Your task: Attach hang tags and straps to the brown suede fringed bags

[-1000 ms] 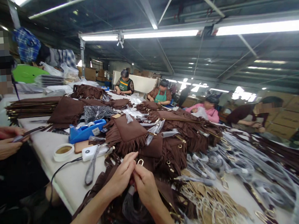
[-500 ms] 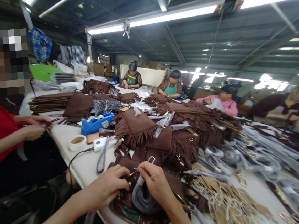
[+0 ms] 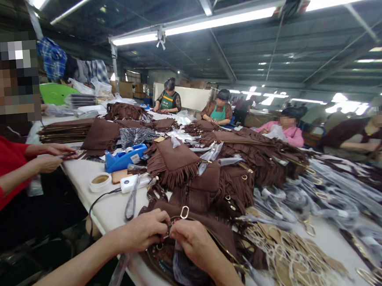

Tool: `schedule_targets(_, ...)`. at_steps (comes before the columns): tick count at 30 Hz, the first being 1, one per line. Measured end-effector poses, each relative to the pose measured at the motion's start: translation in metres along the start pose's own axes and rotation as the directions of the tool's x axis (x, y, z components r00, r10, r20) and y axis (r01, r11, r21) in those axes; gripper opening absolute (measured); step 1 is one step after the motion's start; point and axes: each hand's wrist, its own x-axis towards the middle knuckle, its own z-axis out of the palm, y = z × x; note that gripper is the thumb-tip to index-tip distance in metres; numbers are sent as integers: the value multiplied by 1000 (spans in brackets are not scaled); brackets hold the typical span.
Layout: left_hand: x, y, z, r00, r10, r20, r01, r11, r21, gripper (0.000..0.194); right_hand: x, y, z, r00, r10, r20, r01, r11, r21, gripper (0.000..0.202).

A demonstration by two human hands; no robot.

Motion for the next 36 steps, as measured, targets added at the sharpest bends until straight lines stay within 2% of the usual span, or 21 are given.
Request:
schedule_targets(3,-2,6,-4,1000,15,26,-16,999,35,26,0,2,5,999,-32,1,32,999,-32,26)
schedule_targets(7,5,16,-9,996,-7,84,-12,975,224,33,0,4,5,1000,-15,-17,14,999,-39,24)
schedule_targets(11,6,15,-6,995,43,86,-68,947,313,28,0,1,1,999,31,-29,-32,999,-30,17)
schedule_targets(13,2,12,1,998,48,51,-61,949,309,15,0,0,0,997,62,-34,-63,998,-23,15)
schedule_targets(15,-4,9,8,1000,12,-22,-6,971,240,2,0,-1,0,997,66,-29,-67,997,-32,16)
schedule_targets(18,-12,5,19,985,-56,-162,51,998,-34,10,2,-3,5,999,36,-7,-36,993,-116,18)
schedule_targets(21,-17,5,26,958,-82,-273,11,967,-253,16,6,-7,10,997,74,13,-66,950,-304,21)
schedule_targets(24,-18,5,30,945,-90,-315,-10,953,-302,17,12,-10,11,986,153,60,-104,864,-493,24)
schedule_targets(26,-18,6,32,941,-92,-325,-15,949,-314,18,16,-10,10,978,180,102,-95,829,-550,23)
schedule_targets(36,-17,3,40,912,-178,-370,9,909,-417,19,26,-6,10,969,134,208,-3,846,-533,19)
